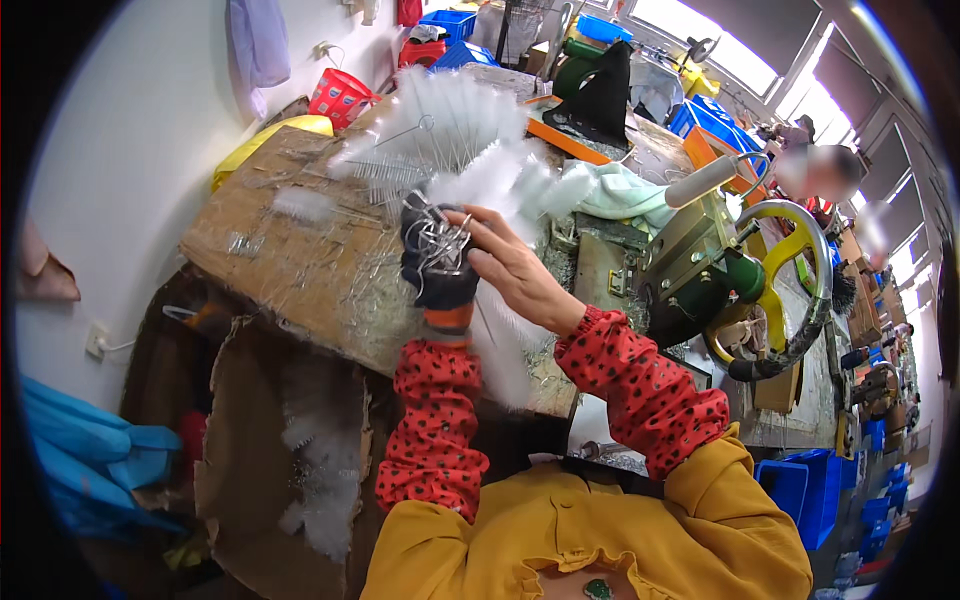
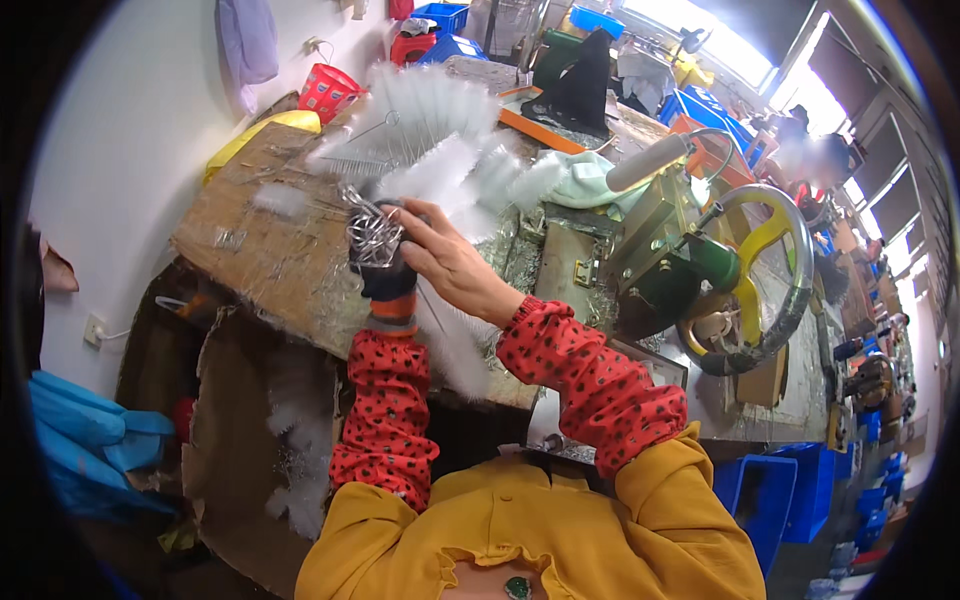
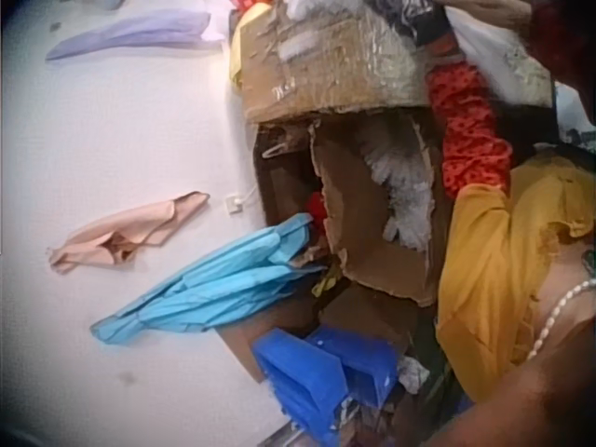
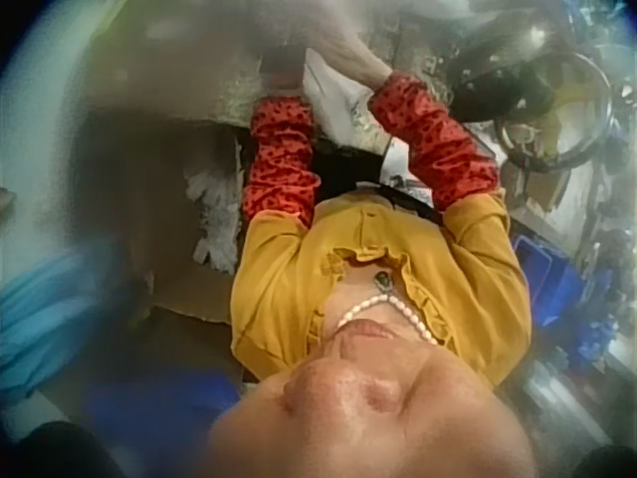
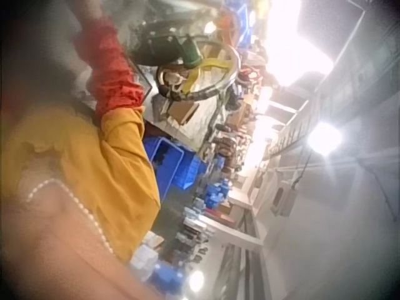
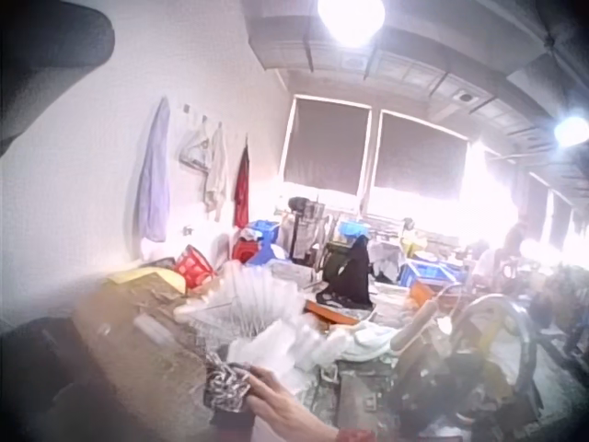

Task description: Operating a manual machine to manufacture bottle brushes and sorting them into a box.

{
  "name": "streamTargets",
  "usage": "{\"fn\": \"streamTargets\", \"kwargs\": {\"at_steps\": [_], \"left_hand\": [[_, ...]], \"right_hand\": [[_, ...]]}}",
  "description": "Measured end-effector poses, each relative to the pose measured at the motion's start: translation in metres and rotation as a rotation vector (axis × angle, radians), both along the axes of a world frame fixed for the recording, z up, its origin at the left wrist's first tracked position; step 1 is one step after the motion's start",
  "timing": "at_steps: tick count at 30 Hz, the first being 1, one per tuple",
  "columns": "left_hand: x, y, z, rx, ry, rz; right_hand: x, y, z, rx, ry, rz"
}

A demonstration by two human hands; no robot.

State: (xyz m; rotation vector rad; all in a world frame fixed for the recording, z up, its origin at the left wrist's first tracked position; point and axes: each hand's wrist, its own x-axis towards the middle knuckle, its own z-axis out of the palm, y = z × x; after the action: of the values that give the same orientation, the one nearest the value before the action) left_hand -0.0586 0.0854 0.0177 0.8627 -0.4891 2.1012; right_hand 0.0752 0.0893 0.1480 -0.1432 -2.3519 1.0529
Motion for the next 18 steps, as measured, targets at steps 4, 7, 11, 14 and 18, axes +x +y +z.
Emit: {"fn": "streamTargets", "kwargs": {"at_steps": [4, 7, 11, 14, 18], "left_hand": [[0.025, -0.026, 0.061, -0.892, 0.631, 1.370], [0.036, -0.038, 0.105, -0.964, 0.433, 1.407], [0.070, -0.050, 0.111, -0.948, 0.581, 1.332], [0.083, -0.052, 0.101, -0.546, 0.908, 1.625], [0.087, -0.058, 0.098, -0.579, 0.763, 1.380]], "right_hand": [[0.030, -0.018, -0.023, 0.282, 0.043, -0.297], [0.054, -0.038, -0.059, 0.567, -0.013, -0.474], [0.067, -0.022, -0.116, 0.322, -0.126, -0.577], [0.080, -0.006, -0.154, -0.101, -0.199, -0.413], [0.099, -0.002, -0.178, 0.286, -0.138, -0.440]]}}
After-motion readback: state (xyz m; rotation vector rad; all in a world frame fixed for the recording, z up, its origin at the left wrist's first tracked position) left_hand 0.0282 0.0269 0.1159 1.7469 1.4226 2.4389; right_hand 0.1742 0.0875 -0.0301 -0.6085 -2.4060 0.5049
